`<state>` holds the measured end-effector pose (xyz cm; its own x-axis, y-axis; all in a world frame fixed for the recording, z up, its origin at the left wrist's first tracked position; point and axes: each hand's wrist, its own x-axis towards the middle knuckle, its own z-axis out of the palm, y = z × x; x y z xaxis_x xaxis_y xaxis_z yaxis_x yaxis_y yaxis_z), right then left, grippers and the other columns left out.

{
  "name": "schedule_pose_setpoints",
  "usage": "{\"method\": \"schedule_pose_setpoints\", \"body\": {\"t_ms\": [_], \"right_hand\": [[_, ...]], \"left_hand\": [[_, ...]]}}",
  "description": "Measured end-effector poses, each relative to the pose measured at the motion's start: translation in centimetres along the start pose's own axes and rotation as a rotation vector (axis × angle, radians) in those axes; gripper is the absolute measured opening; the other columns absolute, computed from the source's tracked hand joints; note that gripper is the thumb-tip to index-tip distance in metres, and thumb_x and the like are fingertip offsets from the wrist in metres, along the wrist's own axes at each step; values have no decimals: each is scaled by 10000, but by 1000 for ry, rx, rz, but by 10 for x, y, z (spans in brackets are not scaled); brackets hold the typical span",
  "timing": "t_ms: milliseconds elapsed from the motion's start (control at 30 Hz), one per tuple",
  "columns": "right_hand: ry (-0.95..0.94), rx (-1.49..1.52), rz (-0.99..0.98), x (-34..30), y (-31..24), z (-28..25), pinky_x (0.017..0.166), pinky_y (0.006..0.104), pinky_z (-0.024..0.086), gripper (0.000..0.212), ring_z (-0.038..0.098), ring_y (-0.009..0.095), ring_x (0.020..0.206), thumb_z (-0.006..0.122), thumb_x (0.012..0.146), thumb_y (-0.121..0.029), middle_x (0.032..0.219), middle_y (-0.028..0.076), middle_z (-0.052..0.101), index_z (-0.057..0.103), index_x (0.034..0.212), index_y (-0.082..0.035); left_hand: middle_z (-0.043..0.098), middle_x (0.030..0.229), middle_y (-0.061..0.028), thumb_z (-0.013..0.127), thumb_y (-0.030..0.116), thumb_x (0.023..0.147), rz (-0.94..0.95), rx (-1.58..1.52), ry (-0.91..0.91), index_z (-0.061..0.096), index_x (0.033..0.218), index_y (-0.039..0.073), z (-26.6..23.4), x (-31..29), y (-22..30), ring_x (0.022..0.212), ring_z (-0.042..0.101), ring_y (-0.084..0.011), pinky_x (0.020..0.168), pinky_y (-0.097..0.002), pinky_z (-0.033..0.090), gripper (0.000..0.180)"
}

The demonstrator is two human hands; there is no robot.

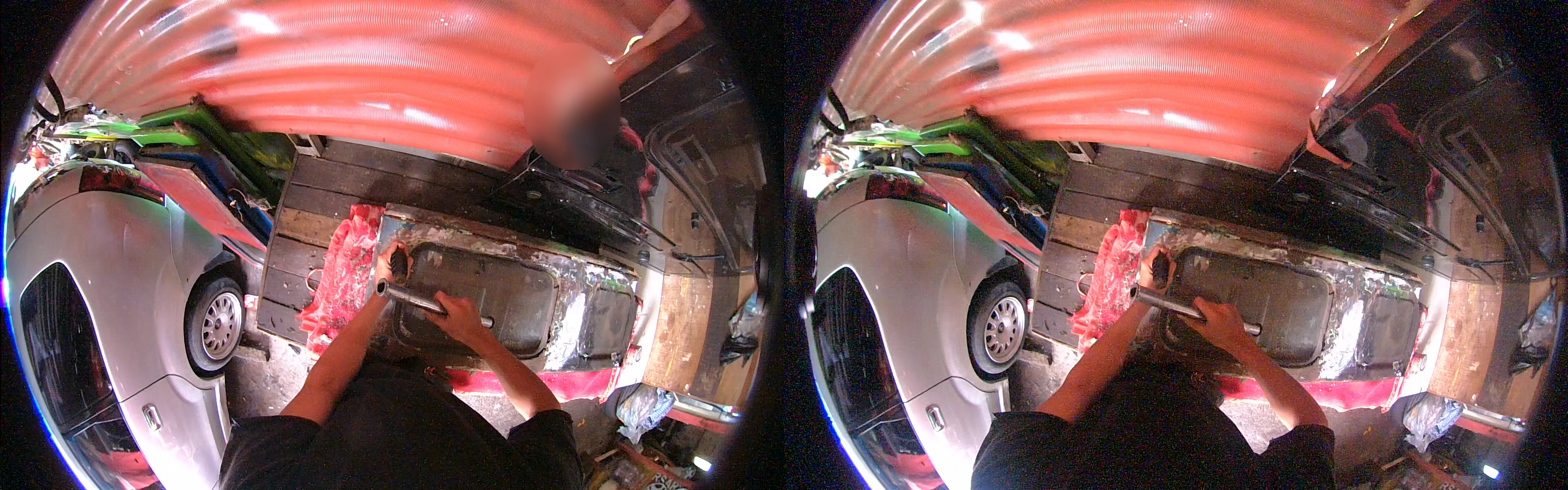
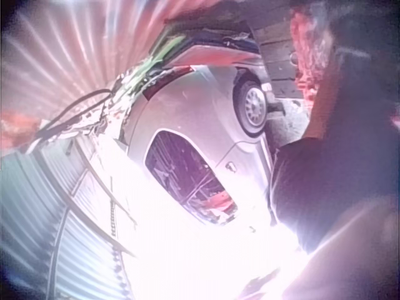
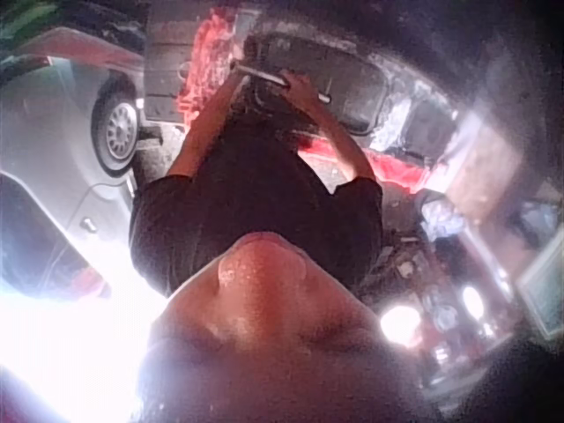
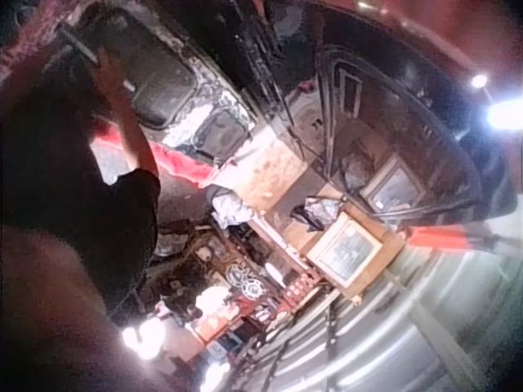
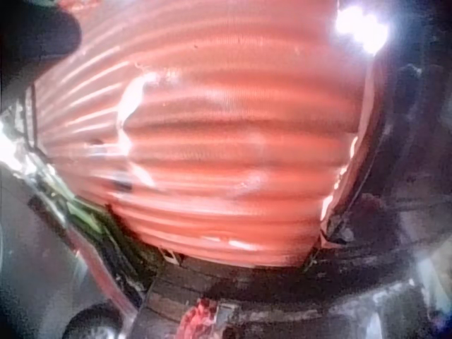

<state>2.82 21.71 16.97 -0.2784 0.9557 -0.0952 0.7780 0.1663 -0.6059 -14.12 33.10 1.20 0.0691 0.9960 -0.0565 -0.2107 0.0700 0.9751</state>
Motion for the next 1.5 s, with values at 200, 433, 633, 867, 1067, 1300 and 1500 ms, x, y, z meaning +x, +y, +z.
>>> {"method": "schedule_pose_setpoints", "body": {"t_ms": [200, 433, 633, 867, 1067, 1300, 1500], "right_hand": [[2, -20, -57, 1, -1, -2, 582, 437, 507, 360, 648, 345, 649, 724, 818, -382, 689, 146, 619, 560, 921, -79], [-31, -112, -242, 11, 17, -6, 594, 451, 506, 361, 641, 358, 671, 748, 781, -353, 726, 134, 628, 561, 930, -82], [16, -160, -111, 11, 16, -15, 615, 444, 508, 391, 642, 347, 705, 790, 719, -300, 763, 119, 627, 574, 950, -70], [101, -16, -244, 4, 13, 3, 587, 433, 508, 356, 652, 330, 677, 791, 721, -280, 716, 117, 619, 561, 892, -69], [87, -25, -164, -5, 12, 5, 585, 430, 510, 355, 653, 322, 676, 798, 706, -271, 721, 115, 619, 556, 877, -75], [12, -116, -334, 11, 18, -3, 575, 454, 506, 348, 644, 344, 664, 784, 726, -284, 715, 118, 622, 547, 870, -75], [77, -206, -4, 17, 1, -13, 576, 465, 503, 362, 643, 360, 668, 741, 777, -351, 711, 134, 635, 543, 885, -68]], "left_hand": [[536, 775, -29, 639, -3, 745, 204, 176, 36, 515, 880, 62, 17, -8, 42, 716, 508, -116, 658, -267, 435, 194], [520, 771, -17, 609, -34, 764, 144, 8, 34, 503, 875, 59, 6, 0, 18, 726, 496, -101, 658, -257, 426, 179], [527, 824, -4, 636, -14, 777, 56, -169, -34, 481, 862, 74, 6, 9, 24, 743, 505, -86, 660, -235, 435, 197], [521, 789, -2, 628, -53, 754, 76, 10, -8, 514, 862, 71, -5, -5, 3, 708, 493, -106, 642, -271, 430, 200], [507, 784, -2, 620, -59, 752, 21, -122, -1, 520, 853, 85, 13, -8, 34, 688, 487, -111, 611, -265, 424, 203], [497, 782, 7, 633, -49, 760, 265, 109, 17, 507, 865, 82, 8, -3, 21, 710, 485, -104, 657, -253, 423, 210], [511, 802, -3, 600, -101, 757, 332, 111, 39, 501, 916, 77, 9, 11, 30, 717, 485, -94, 656, -231, 424, 259]]}}
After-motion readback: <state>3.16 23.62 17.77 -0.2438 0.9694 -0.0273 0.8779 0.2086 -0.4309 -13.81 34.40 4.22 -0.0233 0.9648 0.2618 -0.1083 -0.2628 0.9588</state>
